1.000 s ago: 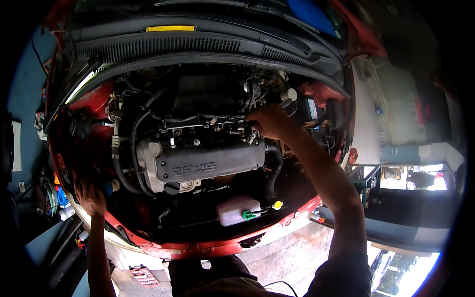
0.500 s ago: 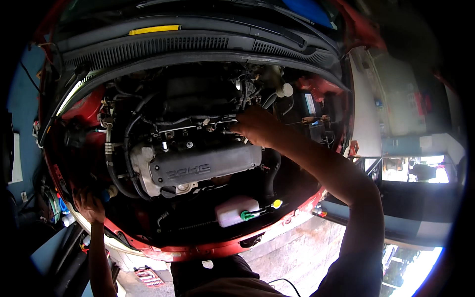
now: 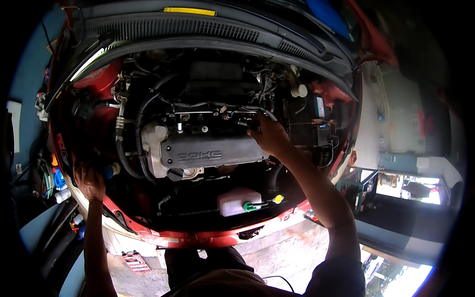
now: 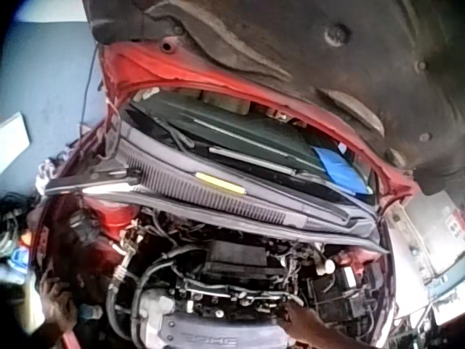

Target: The person works on a car engine with the hood open, repeatedly reaching into the engine bay to adjust hoses and components. The person uses both hands to manipulate parts near the engine cover and battery area.

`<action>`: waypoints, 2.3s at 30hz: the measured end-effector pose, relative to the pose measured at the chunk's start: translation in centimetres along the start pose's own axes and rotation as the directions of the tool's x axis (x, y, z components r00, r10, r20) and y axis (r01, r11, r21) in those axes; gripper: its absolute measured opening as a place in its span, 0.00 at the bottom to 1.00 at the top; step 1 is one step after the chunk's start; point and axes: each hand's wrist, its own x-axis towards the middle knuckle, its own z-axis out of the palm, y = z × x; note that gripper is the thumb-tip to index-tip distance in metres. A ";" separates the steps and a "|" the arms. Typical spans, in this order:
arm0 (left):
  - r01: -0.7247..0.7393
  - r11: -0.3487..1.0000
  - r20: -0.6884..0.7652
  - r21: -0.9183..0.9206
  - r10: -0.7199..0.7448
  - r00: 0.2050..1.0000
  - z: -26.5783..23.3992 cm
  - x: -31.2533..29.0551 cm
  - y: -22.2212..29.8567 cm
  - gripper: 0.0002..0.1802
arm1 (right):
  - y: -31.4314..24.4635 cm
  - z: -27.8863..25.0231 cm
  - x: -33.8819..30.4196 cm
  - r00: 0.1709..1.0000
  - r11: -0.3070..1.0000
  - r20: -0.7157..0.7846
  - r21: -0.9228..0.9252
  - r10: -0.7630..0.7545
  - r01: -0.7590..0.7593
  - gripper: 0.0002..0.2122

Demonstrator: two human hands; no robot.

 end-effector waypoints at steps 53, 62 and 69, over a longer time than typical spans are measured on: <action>-0.015 1.000 -0.017 -0.004 0.015 1.000 -0.1 0.0 -0.1 0.10 | -2.1 0.7 -0.9 0.950 0.973 -0.253 -0.096 0.182 -0.212 0.14; -0.021 1.000 -0.035 -0.014 0.021 0.999 0.1 0.0 -0.2 0.12 | -3.0 -3.1 1.2 0.999 0.892 -0.015 -0.450 0.047 -0.049 0.18; -0.014 1.000 -0.067 -0.017 0.013 0.998 0.1 -0.3 -0.2 0.10 | -3.7 -4.8 4.5 0.927 0.607 0.344 -0.709 -0.146 0.359 0.10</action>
